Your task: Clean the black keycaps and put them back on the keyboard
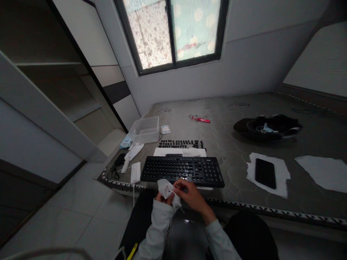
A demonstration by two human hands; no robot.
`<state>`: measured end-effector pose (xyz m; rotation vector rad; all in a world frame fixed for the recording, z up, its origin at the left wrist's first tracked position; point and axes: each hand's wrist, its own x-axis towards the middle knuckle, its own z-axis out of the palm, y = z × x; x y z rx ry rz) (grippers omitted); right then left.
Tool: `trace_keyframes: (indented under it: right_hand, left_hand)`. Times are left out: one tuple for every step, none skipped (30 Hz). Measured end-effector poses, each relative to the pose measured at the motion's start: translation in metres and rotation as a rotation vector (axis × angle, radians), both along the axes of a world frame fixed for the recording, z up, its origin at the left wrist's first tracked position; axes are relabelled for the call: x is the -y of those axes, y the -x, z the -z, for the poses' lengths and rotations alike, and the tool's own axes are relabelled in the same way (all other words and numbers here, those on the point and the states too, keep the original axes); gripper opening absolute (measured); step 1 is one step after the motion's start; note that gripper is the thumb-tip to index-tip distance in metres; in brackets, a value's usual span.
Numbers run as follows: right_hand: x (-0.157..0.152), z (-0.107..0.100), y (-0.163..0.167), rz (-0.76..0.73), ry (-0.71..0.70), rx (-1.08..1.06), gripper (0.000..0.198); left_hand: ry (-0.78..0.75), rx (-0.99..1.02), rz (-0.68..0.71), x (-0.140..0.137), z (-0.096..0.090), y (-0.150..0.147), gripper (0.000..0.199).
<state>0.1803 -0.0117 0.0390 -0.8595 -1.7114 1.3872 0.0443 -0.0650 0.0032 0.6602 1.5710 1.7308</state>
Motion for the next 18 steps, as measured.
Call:
trace_keyframes:
  right_hand:
    - [0.0, 0.0, -0.001, -0.001, -0.001, 0.004, 0.023]
    - [0.0, 0.0, -0.001, -0.002, 0.001, 0.009, 0.023]
    - [-0.001, 0.0, -0.002, 0.002, 0.003, 0.012, 0.024]
    - [-0.001, 0.0, -0.002, 0.006, 0.004, 0.015, 0.024]
    - [-0.001, -0.001, -0.003, 0.01, 0.003, 0.017, 0.024]
    - [-0.001, -0.001, -0.004, 0.012, 0.001, 0.016, 0.024]
    - [-0.001, -0.002, -0.004, 0.013, 0.0, 0.015, 0.024]
    - [-0.001, -0.003, -0.004, 0.014, -0.001, 0.011, 0.024]
    - [-0.001, -0.003, -0.005, 0.013, 0.0, 0.007, 0.024]
    - [0.0, -0.003, -0.005, 0.012, 0.004, 0.004, 0.024]
    - [0.0, -0.004, -0.005, 0.012, 0.009, 0.0, 0.025]
    - [0.0, -0.004, -0.005, 0.01, 0.014, -0.006, 0.026]
    - [-0.001, -0.003, -0.005, 0.009, 0.019, -0.013, 0.027]
    - [-0.001, -0.003, -0.005, 0.007, 0.023, -0.021, 0.027]
    - [-0.002, -0.002, -0.005, 0.007, 0.026, -0.03, 0.028]
    - [-0.002, -0.002, -0.005, 0.008, 0.026, -0.039, 0.028]
    - [-0.002, -0.001, -0.005, 0.011, 0.023, -0.044, 0.028]
    - [-0.003, 0.0, -0.005, 0.013, 0.018, -0.045, 0.028]
  left_hand:
    - [0.007, -0.004, 0.002, 0.0, 0.0, 0.001, 0.04]
    - [0.017, -0.012, 0.014, 0.001, -0.001, 0.002, 0.038]
    - [0.028, -0.022, 0.029, 0.002, -0.001, 0.003, 0.036]
    - [0.038, -0.03, 0.051, 0.002, -0.002, 0.003, 0.035]
    - [0.047, -0.032, 0.072, 0.003, -0.003, 0.003, 0.033]
    - [0.051, -0.03, 0.085, 0.004, -0.004, 0.003, 0.033]
    - [0.05, -0.025, 0.091, 0.004, -0.006, 0.003, 0.032]
    - [0.048, -0.019, 0.092, 0.004, -0.007, 0.003, 0.032]
    - [0.046, -0.017, 0.092, 0.005, -0.008, 0.002, 0.031]
    - [0.047, -0.018, 0.095, 0.005, -0.009, 0.002, 0.031]
    - [0.048, -0.022, 0.105, 0.005, -0.011, 0.002, 0.03]
    - [0.049, -0.025, 0.115, 0.005, -0.012, 0.002, 0.029]
    - [0.046, -0.028, 0.122, 0.006, -0.012, 0.001, 0.029]
    - [0.038, -0.031, 0.123, 0.006, -0.013, 0.001, 0.03]
    - [0.029, -0.034, 0.121, 0.007, -0.013, 0.0, 0.031]
    - [0.019, -0.04, 0.119, 0.007, -0.012, 0.0, 0.032]
    - [0.011, -0.049, 0.12, 0.007, -0.011, -0.001, 0.033]
    - [0.003, -0.059, 0.118, 0.006, -0.009, -0.001, 0.035]
